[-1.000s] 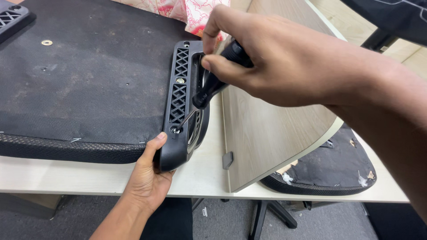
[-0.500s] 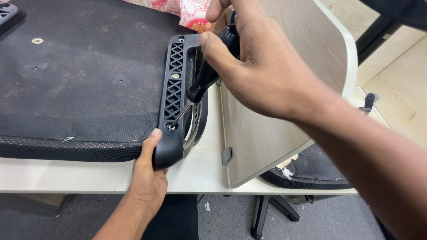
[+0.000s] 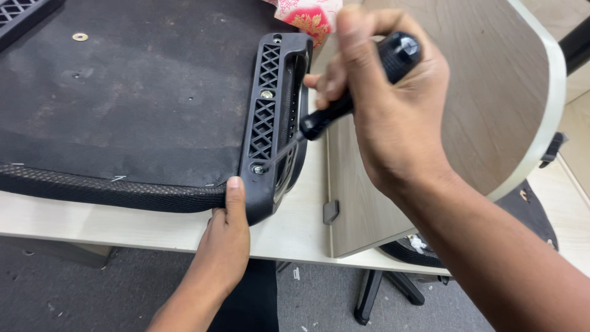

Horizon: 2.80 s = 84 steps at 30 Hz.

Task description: The person uses a screwdriver to remove screws from a black plastic chair frame attached to a seat. They unscrew fasteners, detach the frame, and place it aside on the table.

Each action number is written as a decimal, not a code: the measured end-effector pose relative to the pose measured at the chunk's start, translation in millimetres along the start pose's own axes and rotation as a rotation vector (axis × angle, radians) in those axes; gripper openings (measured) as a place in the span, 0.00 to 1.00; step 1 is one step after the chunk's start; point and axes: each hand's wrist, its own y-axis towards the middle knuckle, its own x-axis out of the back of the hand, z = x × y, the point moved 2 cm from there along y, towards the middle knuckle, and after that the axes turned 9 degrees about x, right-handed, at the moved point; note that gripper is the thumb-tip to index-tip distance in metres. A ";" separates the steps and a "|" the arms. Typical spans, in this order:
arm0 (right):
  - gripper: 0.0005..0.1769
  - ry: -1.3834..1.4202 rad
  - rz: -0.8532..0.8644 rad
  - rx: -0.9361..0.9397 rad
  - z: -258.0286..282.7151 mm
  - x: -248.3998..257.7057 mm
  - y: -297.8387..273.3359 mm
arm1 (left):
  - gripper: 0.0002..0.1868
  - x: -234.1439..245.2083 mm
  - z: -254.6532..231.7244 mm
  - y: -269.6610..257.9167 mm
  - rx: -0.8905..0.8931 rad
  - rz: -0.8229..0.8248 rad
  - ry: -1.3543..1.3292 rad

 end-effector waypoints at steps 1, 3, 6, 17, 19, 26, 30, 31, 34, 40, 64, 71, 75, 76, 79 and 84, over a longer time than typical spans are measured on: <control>0.16 0.043 -0.026 -0.003 -1.6 2.2 1.5 | 0.53 6.2 -4.3 -3.1 0.024 -0.033 0.121; 0.18 0.091 -0.070 -0.022 -4.7 8.6 6.4 | 0.51 23.6 -15.5 -10.1 0.071 -0.092 0.359; 0.22 0.064 -0.113 -0.095 -12.0 13.9 15.7 | 0.44 45.3 -39.2 -22.9 0.154 -0.057 0.529; 0.10 0.146 -0.052 -0.899 -62.3 -34.1 10.2 | 0.19 85.7 -85.0 -16.5 -0.041 0.054 0.517; 0.12 0.060 -0.035 -0.905 -65.5 -44.0 11.2 | 0.19 90.1 -89.2 -10.6 -0.088 0.070 0.324; 0.20 -0.103 -0.076 -0.962 -67.6 -74.6 12.0 | 0.26 100.7 -100.0 10.2 -0.144 0.359 -0.220; 0.27 -0.293 -0.092 -0.928 -64.3 -80.4 5.7 | 0.27 98.0 -97.2 14.5 -0.096 0.549 -0.322; 0.27 -0.319 -0.071 -0.911 -65.0 -81.0 4.8 | 0.27 97.9 -96.4 17.0 -0.066 0.554 -0.308; 0.30 -0.352 -0.027 -0.851 -70.0 -79.3 -0.1 | 0.29 99.0 -94.2 24.4 -0.048 0.589 -0.281; 0.39 -0.602 -0.146 -0.796 -81.7 -54.8 -7.7 | 0.29 111.0 -88.7 32.2 -0.110 0.493 -0.240; 0.47 0.049 0.028 -1.246 -108.7 -63.0 -60.1 | 0.25 103.2 -99.1 13.7 -0.246 0.135 -0.688; 0.42 -0.006 -0.101 -1.200 -101.9 -71.5 -62.1 | 0.21 104.6 -102.7 9.4 -0.476 0.145 -0.755; 0.39 0.014 -0.130 -1.152 -104.1 -68.8 -63.4 | 0.20 102.4 -108.5 9.3 -0.634 0.164 -0.701; 0.39 -0.009 -0.120 -1.138 -106.1 -69.2 -64.0 | 0.19 101.7 -110.0 8.2 -0.648 0.149 -0.686; 0.39 -0.070 -0.125 -1.100 -110.2 -67.0 -69.2 | 0.19 92.8 -113.5 4.3 -0.692 0.149 -0.690; 0.36 -0.050 -0.173 -1.081 -108.5 -66.6 -67.5 | 0.19 86.7 -119.9 -1.7 -0.774 0.199 -0.730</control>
